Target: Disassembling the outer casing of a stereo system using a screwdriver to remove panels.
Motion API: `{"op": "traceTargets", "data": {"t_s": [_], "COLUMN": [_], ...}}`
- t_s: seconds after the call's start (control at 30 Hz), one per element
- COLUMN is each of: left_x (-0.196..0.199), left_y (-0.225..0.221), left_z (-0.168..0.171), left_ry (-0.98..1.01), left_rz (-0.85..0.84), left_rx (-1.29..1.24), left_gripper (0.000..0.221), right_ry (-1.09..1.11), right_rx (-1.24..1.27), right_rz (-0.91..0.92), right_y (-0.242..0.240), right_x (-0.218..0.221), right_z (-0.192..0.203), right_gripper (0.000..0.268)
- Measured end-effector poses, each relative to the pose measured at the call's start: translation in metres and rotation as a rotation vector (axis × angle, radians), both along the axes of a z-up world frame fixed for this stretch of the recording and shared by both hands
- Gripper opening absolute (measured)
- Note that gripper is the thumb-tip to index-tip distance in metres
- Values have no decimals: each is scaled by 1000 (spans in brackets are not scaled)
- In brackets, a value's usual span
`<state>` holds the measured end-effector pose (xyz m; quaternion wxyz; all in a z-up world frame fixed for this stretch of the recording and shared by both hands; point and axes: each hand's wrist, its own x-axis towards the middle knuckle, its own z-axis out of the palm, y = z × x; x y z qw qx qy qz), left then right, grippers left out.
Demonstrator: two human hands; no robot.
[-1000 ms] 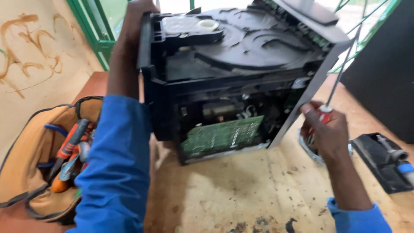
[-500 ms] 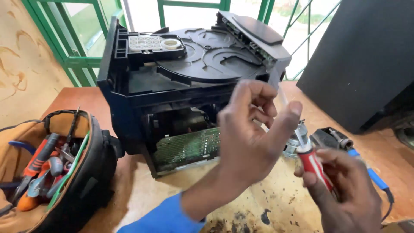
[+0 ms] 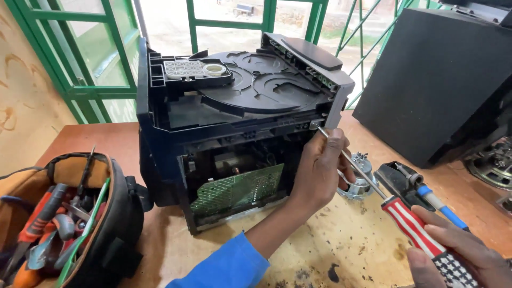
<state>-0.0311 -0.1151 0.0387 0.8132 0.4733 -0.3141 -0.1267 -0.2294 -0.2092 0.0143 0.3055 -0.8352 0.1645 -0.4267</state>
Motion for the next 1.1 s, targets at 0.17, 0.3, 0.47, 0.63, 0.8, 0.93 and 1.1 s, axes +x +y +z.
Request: {"op": "traceTargets", "data": {"t_s": [0.17,0.3,0.47,0.63,0.8,0.93,1.1], "left_x": [4,6,3,4,4,4,5], "left_y": [1,-2,0,0,3,2,-7], "left_z": [3,-1,3,2,1,0,-1], "left_ry": [12,34,78,89,46,33,197], "left_rz": [-23,-28,6,11,1,2,-36], "left_rx": [-10,-65,5,25,35,39,-64], "left_gripper": [37,34,29,29,33,38,39], "right_ry": [-69,-78,1,-65,46,-118,61], "right_rx": [-49,-30,39,-47,365,248,-298], "right_rz": [1,-8,-38,-54,-124,-238,-251], "right_y": [9,10,7,39,38,51,11], "right_x": [4,6,5,4,6,8,1], "right_z": [1,-2,-5,13,27,11,17], "right_gripper": [30,31,32,30,39,48,34]}}
